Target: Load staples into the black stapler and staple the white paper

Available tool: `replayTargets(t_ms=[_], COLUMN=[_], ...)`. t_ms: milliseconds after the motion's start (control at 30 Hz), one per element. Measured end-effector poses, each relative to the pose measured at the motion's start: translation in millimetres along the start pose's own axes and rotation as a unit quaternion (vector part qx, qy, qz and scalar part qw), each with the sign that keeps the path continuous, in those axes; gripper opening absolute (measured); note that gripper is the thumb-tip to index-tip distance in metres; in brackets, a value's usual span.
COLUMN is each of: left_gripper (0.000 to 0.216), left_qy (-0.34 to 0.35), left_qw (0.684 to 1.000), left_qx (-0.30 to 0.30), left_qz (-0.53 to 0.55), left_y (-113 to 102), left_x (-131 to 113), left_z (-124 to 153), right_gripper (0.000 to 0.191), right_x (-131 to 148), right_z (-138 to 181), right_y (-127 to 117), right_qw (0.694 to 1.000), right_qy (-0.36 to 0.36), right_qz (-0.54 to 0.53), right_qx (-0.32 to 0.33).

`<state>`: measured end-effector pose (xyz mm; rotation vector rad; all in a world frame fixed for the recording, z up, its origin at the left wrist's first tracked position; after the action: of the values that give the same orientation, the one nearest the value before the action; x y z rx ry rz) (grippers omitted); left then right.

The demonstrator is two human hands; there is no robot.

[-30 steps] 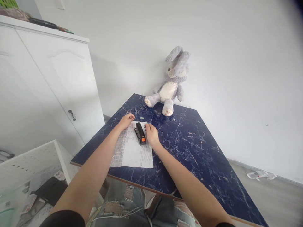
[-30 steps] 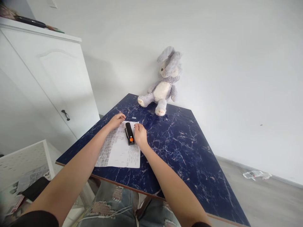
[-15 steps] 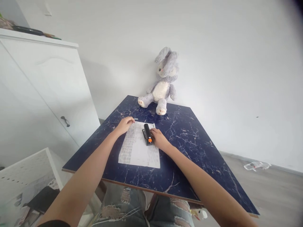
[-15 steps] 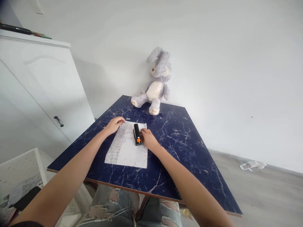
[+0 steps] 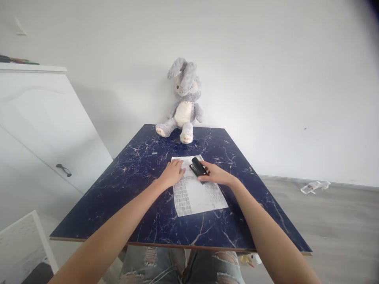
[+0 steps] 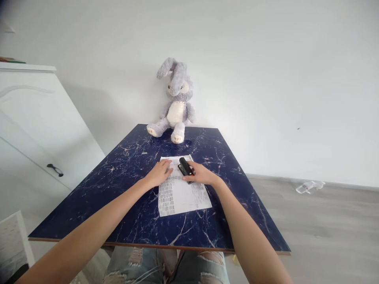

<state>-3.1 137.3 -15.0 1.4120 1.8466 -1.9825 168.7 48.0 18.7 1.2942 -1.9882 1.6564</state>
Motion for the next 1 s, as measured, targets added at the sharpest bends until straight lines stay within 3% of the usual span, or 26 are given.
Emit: replayTargets(t_ms=[133, 267, 367, 467, 533, 633, 733, 800, 867, 933, 1000], left_gripper=[0.052, 0.054, 0.045, 0.037, 0.035, 0.037, 0.046, 0.051, 0.052, 0.052, 0.05], left_qy=[0.025, 0.046, 0.022, 0.027, 0.014, -0.057, -0.117, -0.131, -0.128, -0.116, -0.101], left_qw=[0.997, 0.994, 0.996, 0.998, 0.992, 0.963, 0.909, 0.888, 0.892, 0.906, 0.914], left_qx=[0.072, 0.102, 0.079, 0.016, -0.029, -0.038, -0.025, -0.025, -0.017, -0.011, -0.015], left_qz=[-0.029, -0.013, 0.025, 0.062, 0.121, 0.262, 0.4, 0.441, 0.432, 0.406, 0.393], left_y=[4, -19, -31, -35, -36, -31, -26, -26, -26, -26, -28], left_x=[10, 26, 32, 25, 23, 34, 48, 52, 50, 43, 36], left_z=[2, 3, -2, -6, -10, -16, -20, -20, -19, -17, -15], right_gripper=[0.04, 0.038, 0.045, 0.049, 0.048, 0.05, 0.053, 0.055, 0.054, 0.042, 0.025], right_x=[15, 36, 42, 40, 36, 24, 15, 16, 21, 29, 41], right_z=[-6, -12, -10, -3, 0, 3, 5, 4, -1, -9, -15], right_y=[10, 27, 35, 44, 46, 51, 58, 58, 56, 53, 54], right_qw=[0.995, 0.998, 0.997, 0.981, 0.971, 0.954, 0.933, 0.943, 0.973, 0.997, 0.997], right_qy=[-0.004, -0.04, -0.042, -0.034, -0.026, 0.032, 0.102, 0.101, 0.067, 0.017, -0.03], right_qz=[0.099, 0.053, -0.028, -0.135, -0.184, -0.265, -0.324, -0.296, -0.199, -0.058, 0.064], right_qx=[-0.034, 0.0, 0.055, 0.135, 0.15, 0.133, 0.116, 0.111, 0.099, 0.056, -0.006])
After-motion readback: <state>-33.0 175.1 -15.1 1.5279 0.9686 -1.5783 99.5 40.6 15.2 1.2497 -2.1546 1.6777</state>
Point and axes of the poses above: each hand's wrist, its own z-axis away from the middle knuckle, its own y-axis out of the palm, x = y × z, the point moved 9 cm from there along -z, towards the middle knuckle, and after that the axes turned 13 degrees about -y, right-handed, at the moved point
